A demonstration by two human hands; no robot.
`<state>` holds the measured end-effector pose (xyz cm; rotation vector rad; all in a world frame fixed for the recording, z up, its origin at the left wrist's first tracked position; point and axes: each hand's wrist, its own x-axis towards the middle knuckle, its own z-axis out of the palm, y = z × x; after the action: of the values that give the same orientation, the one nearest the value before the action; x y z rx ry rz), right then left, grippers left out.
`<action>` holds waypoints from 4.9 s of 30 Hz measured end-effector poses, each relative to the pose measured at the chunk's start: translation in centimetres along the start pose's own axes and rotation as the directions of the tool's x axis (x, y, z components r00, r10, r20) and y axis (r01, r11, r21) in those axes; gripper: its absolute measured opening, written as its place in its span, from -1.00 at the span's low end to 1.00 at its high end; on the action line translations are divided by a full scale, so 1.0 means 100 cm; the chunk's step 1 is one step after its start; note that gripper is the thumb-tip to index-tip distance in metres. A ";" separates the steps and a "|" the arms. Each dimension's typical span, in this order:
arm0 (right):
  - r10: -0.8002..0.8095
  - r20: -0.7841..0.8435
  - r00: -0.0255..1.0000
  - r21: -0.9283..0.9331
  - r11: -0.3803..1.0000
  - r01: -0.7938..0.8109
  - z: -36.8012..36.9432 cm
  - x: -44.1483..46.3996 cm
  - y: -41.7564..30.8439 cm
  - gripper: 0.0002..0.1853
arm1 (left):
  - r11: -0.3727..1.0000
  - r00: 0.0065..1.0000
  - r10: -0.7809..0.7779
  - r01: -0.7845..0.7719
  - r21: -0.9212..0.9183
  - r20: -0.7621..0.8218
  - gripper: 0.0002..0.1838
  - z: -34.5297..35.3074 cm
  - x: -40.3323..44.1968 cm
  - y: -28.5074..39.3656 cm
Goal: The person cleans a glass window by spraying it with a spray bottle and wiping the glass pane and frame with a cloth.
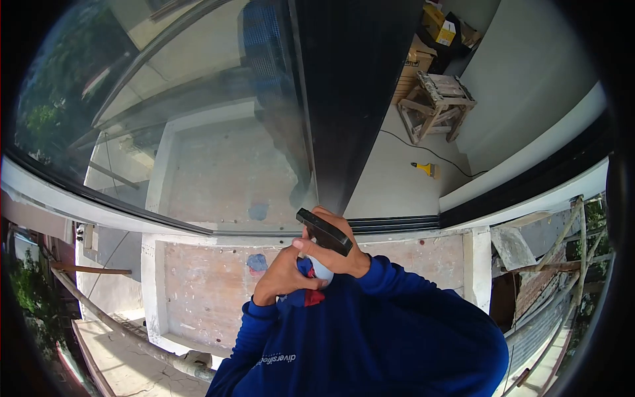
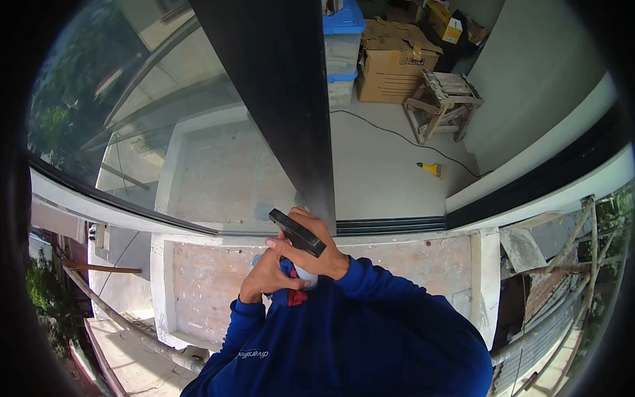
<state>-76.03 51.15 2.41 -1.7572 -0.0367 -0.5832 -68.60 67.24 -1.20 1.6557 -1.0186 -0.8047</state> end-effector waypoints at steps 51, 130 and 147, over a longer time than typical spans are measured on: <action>0.378 -0.756 0.534 0.475 0.878 0.052 -0.156 -0.065 -0.028 -0.68 | 0.969 1.000 -0.017 0.011 -0.247 -0.024 -0.48 0.106 0.048 0.011; 0.002 -0.191 0.982 0.328 0.943 0.062 -0.113 -0.006 -0.072 -0.38 | 0.889 0.989 -0.133 0.147 -0.433 0.063 -0.46 0.080 0.011 0.016; 0.123 -0.346 0.930 0.511 0.856 0.077 -0.103 0.005 -0.050 -0.13 | 0.840 0.967 -0.240 0.251 -0.481 0.085 -0.49 0.072 0.008 0.011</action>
<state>-80.93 42.91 8.65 -1.1010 0.0838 -0.7956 -74.78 63.48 -2.25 1.3450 -0.5504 -1.1482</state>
